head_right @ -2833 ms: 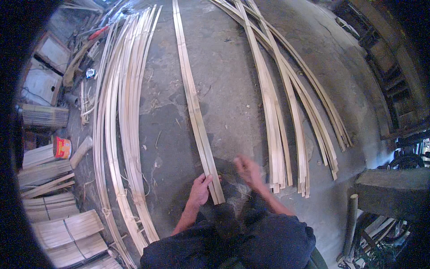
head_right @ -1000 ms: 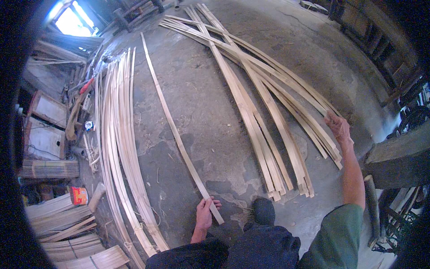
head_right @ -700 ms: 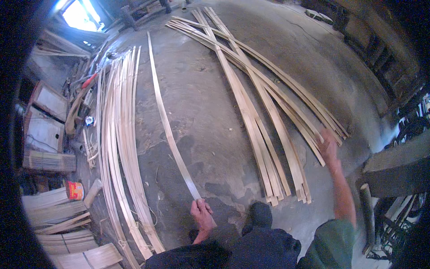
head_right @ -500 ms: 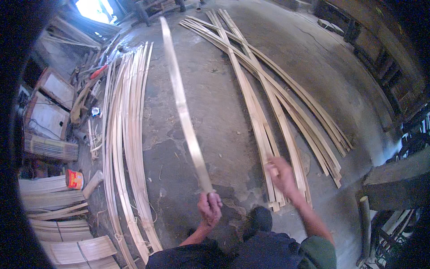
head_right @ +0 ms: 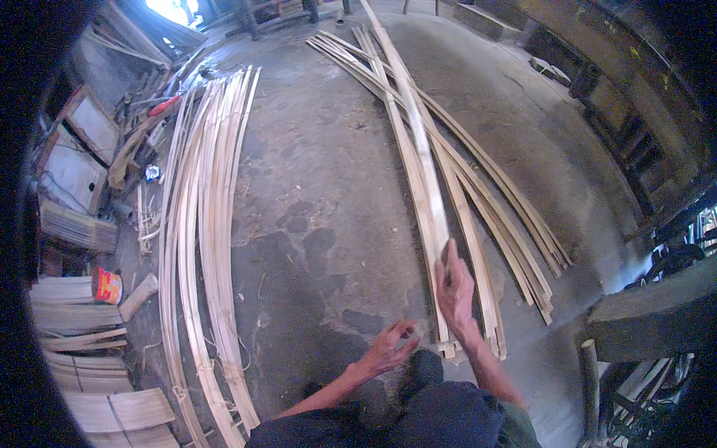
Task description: The person sits on the floor and arranges long, thin wooden strips into neat parallel rows. They pick up individual strips, align them, and place them back down, occasionally removing small debris from the surface.
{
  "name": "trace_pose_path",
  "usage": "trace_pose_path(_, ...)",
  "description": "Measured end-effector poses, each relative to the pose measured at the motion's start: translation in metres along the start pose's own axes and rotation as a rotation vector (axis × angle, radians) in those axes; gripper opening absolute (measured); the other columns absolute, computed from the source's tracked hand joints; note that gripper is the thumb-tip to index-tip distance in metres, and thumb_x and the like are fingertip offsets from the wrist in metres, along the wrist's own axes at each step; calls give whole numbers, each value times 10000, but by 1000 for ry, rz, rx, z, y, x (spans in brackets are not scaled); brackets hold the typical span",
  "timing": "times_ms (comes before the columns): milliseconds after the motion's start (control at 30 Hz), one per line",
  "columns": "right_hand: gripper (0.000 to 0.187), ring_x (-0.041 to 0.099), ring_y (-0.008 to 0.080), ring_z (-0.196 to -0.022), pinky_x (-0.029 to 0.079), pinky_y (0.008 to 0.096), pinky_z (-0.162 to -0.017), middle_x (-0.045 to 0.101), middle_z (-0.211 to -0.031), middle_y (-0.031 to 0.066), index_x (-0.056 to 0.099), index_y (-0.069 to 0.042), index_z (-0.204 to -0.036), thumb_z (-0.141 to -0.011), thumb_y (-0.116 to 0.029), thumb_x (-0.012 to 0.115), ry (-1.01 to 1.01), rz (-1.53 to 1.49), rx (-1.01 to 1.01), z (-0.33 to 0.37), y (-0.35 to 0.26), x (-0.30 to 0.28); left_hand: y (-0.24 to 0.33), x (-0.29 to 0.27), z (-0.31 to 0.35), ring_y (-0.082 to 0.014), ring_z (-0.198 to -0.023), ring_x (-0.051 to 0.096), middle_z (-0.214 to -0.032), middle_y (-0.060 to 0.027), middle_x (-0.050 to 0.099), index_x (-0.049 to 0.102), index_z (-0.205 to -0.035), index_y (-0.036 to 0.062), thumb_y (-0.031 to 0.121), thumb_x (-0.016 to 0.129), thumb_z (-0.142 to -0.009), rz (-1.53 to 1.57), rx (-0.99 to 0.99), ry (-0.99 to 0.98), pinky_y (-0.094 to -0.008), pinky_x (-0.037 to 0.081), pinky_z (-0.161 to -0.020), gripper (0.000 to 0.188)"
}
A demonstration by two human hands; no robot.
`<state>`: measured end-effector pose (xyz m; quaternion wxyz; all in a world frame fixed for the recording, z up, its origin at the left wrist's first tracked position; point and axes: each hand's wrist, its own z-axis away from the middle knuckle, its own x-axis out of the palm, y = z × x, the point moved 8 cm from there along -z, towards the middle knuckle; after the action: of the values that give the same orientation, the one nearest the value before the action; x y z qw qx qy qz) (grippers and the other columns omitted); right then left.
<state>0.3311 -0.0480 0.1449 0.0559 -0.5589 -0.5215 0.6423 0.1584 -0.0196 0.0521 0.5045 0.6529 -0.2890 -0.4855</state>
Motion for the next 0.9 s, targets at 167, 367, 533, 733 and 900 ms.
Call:
trace_pose_path(167, 506, 655, 240, -846, 506, 353, -748, 657, -1005, 220, 438, -82, -1454, -978, -176, 581, 153, 234, -101, -32, 56, -30, -36, -18, 45, -331, -907, 653, -1022, -169, 642, 594, -1195, 24, 209, 615, -934, -17, -72, 71, -384, 527, -802, 321)
trace_pose_path(367, 455, 666, 365, -968, 506, 402, -817, 655, -1088, 266, 497, -151, -1418, -975, -227, 568, 8, 240, 70, -32, 138, -22, -75, -52, 113, -274, -856, 678, -1012, -164, 686, 644, -1130, 19, 188, 603, -939, 54, -339, 272, -358, 536, -790, 258)
trace_pose_path(533, 438, 675, 372, -928, 515, 406, -794, 661, -1068, 265, 538, -137, -1381, -959, -238, 597, 91, 201, 39, -32, 137, -33, -84, -69, 157, -220, -816, 672, -936, -144, 690, 653, -1130, 20, 191, 606, -937, 35, -486, 366, -337, 530, -764, 262)
trace_pose_path(733, 443, 628, 355, -891, 495, 403, -793, 647, -995, 223, 559, -89, -1357, -941, -228, 622, -64, 373, 204, -17, 168, -35, -84, -87, 172, -230, -805, 671, -939, -148, 690, 659, -1113, 19, 171, 594, -938, -7, -502, 439, -347, 527, -749, 240)
trace_pose_path(900, 416, 542, 409, -1097, 439, 451, -957, 575, -1149, 252, 579, -12, -1284, -943, -249, 614, 30, 393, -189, -5, 176, -27, -72, -131, 192, -311, -824, 665, -962, -169, 682, 654, -1067, 5, 127, 585, -936, -232, -336, 666, -385, 523, -762, 191)
